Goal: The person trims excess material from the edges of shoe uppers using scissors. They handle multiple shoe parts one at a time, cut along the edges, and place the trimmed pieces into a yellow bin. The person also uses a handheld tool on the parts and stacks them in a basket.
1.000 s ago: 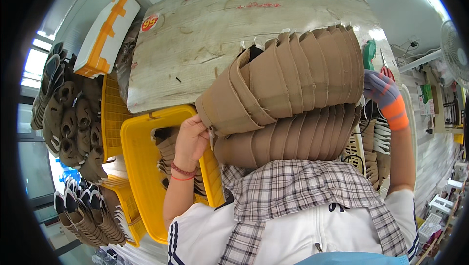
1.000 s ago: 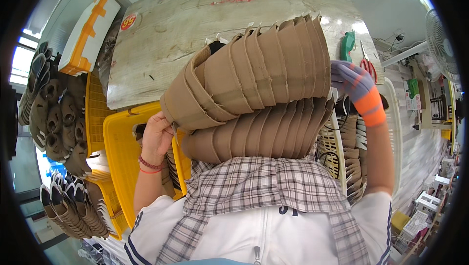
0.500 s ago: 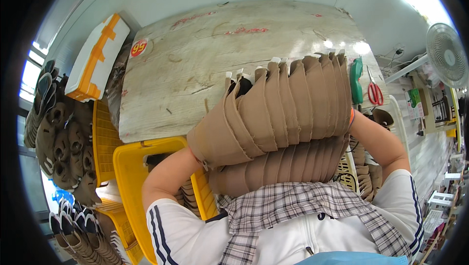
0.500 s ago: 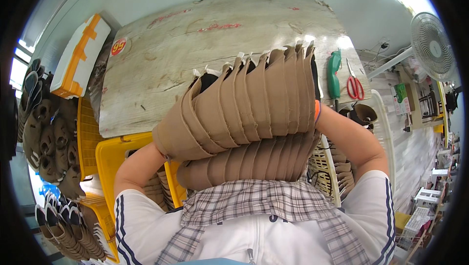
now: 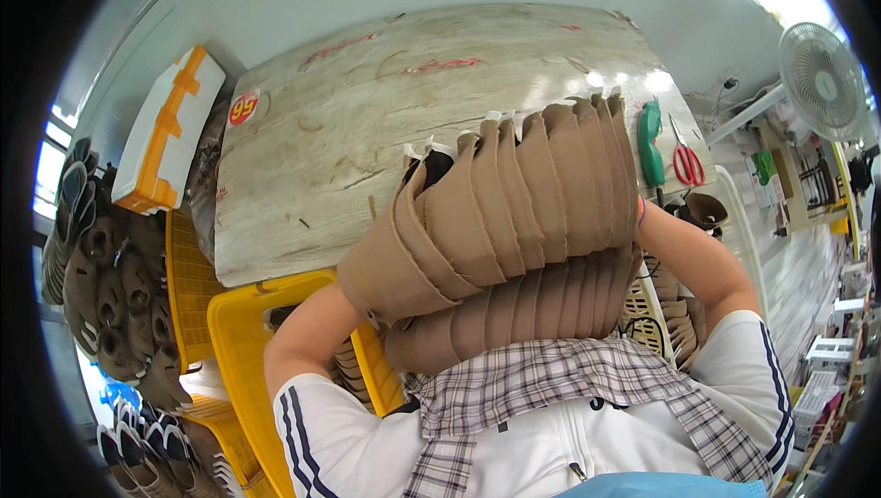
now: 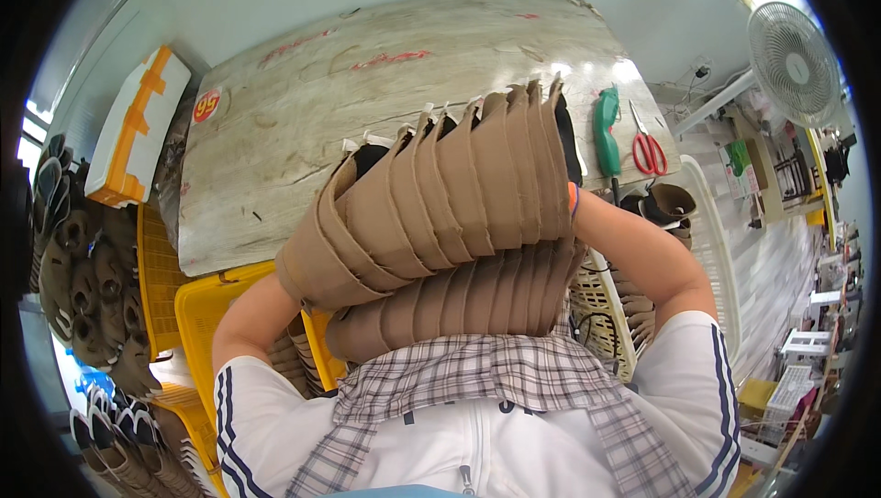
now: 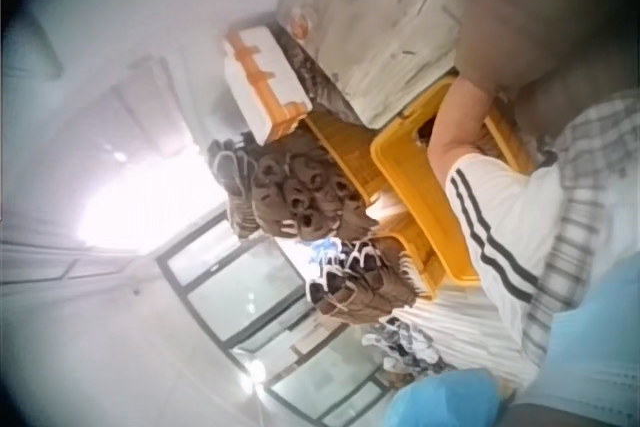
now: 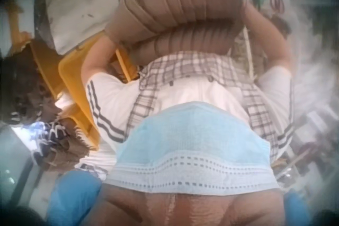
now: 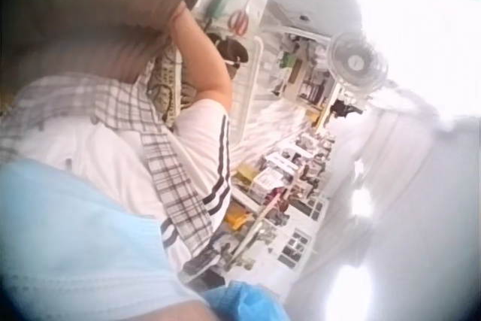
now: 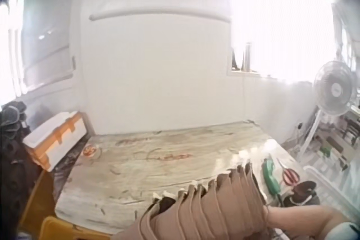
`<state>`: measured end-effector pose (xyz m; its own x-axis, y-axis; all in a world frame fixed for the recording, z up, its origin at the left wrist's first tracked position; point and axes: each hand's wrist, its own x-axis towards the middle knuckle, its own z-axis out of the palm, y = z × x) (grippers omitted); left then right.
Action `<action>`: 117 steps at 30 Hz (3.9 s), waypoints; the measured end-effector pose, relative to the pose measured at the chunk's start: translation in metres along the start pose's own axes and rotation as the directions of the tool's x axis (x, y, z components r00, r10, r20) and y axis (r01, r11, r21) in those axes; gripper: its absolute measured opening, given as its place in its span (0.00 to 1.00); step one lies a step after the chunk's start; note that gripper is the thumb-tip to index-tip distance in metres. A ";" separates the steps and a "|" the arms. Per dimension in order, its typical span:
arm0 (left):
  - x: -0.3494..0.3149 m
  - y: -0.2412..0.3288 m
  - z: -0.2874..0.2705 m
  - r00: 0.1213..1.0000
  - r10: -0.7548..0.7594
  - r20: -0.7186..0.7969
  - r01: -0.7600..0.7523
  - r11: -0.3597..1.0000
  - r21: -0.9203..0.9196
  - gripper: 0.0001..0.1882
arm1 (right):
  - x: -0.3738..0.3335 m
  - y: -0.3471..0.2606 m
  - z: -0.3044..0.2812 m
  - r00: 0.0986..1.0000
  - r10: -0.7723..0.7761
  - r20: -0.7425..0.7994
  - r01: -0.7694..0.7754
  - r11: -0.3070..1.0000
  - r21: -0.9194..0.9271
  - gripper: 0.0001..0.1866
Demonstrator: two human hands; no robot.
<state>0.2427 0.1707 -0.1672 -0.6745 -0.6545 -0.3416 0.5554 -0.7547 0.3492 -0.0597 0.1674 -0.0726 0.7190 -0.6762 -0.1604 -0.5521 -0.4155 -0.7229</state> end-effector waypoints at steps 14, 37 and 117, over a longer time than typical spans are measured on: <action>-0.149 0.013 -0.062 0.910 0.281 -0.306 -0.261 0.960 0.105 0.25 | 0.001 0.030 0.014 0.982 -0.003 -0.187 0.102 0.845 0.525 0.19; 0.056 -0.037 0.296 0.883 -0.121 0.453 -0.445 0.091 0.891 0.10 | -0.180 -0.037 -0.005 0.341 0.364 -0.867 0.260 0.849 0.459 0.14; -0.116 -0.085 0.194 0.906 0.109 0.409 -0.391 0.589 0.708 0.17 | -0.152 -0.027 0.024 0.970 0.216 -0.109 0.085 0.121 0.989 0.12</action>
<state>0.1792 0.3194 0.0121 -0.7493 -0.6566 0.0860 0.2466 -0.1562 0.9565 -0.1442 0.2962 -0.0445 0.5322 -0.8124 -0.2382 0.4119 0.4943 -0.7655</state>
